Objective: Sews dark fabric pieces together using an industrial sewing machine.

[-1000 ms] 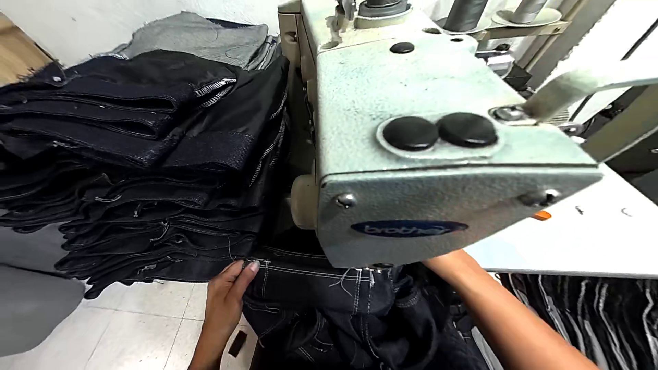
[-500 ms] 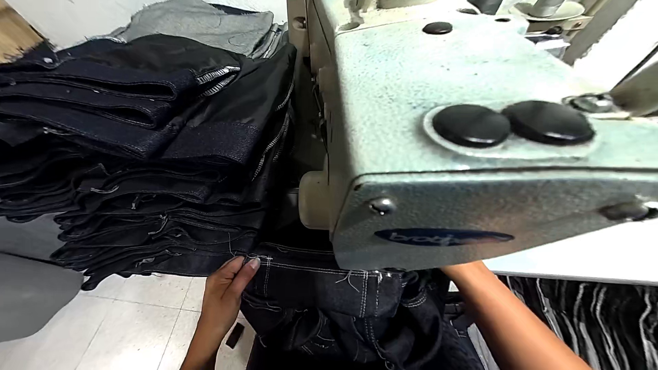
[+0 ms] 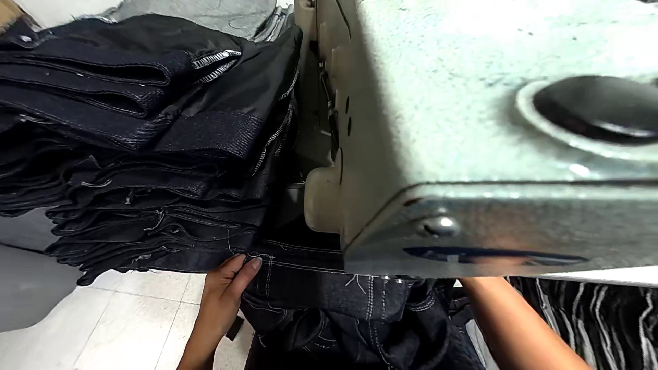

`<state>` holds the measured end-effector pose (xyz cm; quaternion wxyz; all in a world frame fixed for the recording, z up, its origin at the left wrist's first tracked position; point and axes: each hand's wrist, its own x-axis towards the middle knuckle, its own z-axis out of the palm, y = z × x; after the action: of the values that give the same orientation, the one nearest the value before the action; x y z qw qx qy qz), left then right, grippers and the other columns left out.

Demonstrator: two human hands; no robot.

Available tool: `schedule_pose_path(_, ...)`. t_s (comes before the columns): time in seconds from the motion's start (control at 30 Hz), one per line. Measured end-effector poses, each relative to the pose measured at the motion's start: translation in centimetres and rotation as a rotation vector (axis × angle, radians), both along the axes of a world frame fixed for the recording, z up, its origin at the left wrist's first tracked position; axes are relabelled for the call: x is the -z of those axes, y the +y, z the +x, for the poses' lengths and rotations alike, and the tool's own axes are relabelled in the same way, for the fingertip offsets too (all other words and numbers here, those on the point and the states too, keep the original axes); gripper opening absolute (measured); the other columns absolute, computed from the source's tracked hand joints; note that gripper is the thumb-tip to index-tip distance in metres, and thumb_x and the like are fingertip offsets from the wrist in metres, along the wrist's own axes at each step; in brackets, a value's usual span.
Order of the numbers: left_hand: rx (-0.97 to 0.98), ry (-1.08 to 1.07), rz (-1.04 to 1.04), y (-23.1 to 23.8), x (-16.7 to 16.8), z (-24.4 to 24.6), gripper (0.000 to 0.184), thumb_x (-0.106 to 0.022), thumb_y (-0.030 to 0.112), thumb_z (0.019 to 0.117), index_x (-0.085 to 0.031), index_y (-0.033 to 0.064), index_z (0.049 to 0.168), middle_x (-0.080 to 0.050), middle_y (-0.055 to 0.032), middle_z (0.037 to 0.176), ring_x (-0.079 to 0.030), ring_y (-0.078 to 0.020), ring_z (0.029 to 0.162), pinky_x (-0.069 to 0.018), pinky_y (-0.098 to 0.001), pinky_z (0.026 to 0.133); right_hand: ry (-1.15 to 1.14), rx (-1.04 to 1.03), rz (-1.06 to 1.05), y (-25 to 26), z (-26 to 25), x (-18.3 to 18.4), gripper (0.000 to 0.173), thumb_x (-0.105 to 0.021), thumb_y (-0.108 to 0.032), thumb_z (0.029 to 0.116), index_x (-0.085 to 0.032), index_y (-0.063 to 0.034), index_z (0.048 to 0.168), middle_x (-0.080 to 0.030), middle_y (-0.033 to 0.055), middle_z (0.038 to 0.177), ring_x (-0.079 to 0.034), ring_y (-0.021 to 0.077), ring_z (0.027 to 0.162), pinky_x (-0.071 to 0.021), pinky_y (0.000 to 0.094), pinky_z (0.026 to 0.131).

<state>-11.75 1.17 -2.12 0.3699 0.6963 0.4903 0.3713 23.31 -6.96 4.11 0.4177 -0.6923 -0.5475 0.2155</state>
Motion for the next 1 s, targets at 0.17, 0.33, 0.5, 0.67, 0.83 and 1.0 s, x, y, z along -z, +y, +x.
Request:
schedule_pose_path(0.17,0.000,0.051,0.026,0.1,0.2,0.0,0.027,-0.058,0.033,0.0954,-0.072,0.0135,0.082,-0.063,0.0117,0.072,-0.059,0.0051,0.069,-0.0492,-0.0180,0.065,-0.093,-0.058,0.412,-1.6,-0.2,2.1,0.012,-0.061,-0.004,0.0930,-0.064,0.0003,0.104,-0.063,0.0026,0.086,-0.057,-0.0082,0.080,-0.0451,0.0078,0.073)
schedule_pose_path(0.33,0.003,0.050,0.026,0.3,0.3,-0.3,0.027,-0.058,0.032,0.0953,-0.074,0.0131,0.083,-0.064,0.0113,0.072,-0.059,0.0052,0.068,-0.0491,-0.0179,0.064,-0.021,0.059,0.012,-0.5,-1.6,-1.7,0.005,-0.066,0.004,0.0928,-0.064,0.0024,0.097,-0.065,0.0140,0.082,-0.063,0.0200,0.076,-0.0506,0.0353,0.072)
schedule_pose_path(0.5,-0.005,0.015,0.011,0.1,0.2,0.2,0.025,-0.058,0.028,0.0949,-0.073,0.0130,0.082,-0.062,0.0122,0.070,-0.058,0.0059,0.068,-0.0484,-0.0163,0.065,-0.078,0.063,0.100,-0.7,-0.7,1.2,0.010,-0.065,0.001,0.0936,-0.066,0.0033,0.103,-0.067,0.0157,0.087,-0.065,0.0207,0.079,-0.0526,0.0366,0.075)
schedule_pose_path(0.67,0.025,0.009,-0.001,0.3,0.2,0.3,0.025,-0.060,0.029,0.0950,-0.071,0.0146,0.078,-0.060,0.0115,0.069,-0.057,0.0036,0.066,-0.0481,-0.0182,0.063,-0.160,-0.006,0.138,-0.1,0.4,2.7,0.013,-0.063,-0.003,0.0919,-0.066,0.0009,0.104,-0.067,0.0151,0.087,-0.067,0.0257,0.080,-0.0536,0.0455,0.073)
schedule_pose_path(0.83,0.042,0.055,-0.040,0.3,-0.3,0.5,0.028,-0.061,0.030,0.0958,-0.067,0.0150,0.073,-0.057,0.0102,0.067,-0.053,0.0005,0.063,-0.0457,-0.0229,0.062,-0.095,0.099,0.018,-0.7,0.0,1.9,0.021,-0.069,0.000,0.0901,-0.066,0.0066,0.109,-0.068,0.0223,0.098,-0.066,0.0301,0.092,-0.0508,0.0502,0.084)
schedule_pose_path(1.0,0.036,0.180,-0.093,0.4,-1.3,1.3,0.034,-0.059,0.031,0.1002,-0.065,0.0101,0.074,-0.053,0.0028,0.063,-0.052,-0.0093,0.061,-0.0441,-0.0354,0.062,0.218,0.105,0.022,-0.1,-0.9,1.5,0.020,-0.065,0.007,0.0887,-0.063,0.0016,0.107,-0.062,0.0045,0.088,-0.058,0.0048,0.079,-0.0487,0.0249,0.073)
